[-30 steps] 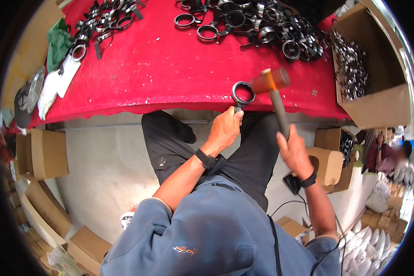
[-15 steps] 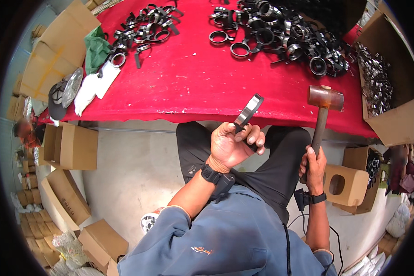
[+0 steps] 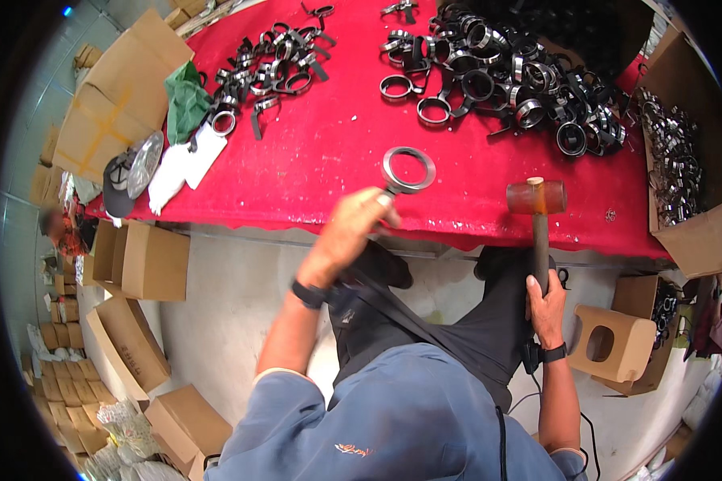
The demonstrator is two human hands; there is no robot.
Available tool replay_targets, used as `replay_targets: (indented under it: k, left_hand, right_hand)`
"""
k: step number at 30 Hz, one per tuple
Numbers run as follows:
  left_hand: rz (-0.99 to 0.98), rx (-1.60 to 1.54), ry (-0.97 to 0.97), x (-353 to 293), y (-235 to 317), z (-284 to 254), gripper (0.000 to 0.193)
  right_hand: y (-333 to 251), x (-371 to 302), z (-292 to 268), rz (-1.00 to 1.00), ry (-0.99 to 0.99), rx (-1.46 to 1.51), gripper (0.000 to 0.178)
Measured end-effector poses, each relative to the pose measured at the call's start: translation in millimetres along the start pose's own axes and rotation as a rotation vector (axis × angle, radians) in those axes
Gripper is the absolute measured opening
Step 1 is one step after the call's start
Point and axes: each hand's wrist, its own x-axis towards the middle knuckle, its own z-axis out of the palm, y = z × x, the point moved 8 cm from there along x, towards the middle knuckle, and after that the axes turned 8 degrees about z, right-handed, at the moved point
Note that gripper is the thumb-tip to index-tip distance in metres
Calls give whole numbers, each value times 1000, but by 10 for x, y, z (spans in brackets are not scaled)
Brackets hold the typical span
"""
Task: Manually assemble metal clamps and rings using a rubber mallet at a workbench.
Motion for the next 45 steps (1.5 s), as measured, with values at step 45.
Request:
replay_targets:
  k: [45]
  left_hand:
    - [-161,368,-214,1267,-211,-328,25]
  right_hand:
    - [226,-45,-152,-13,85,156,30]
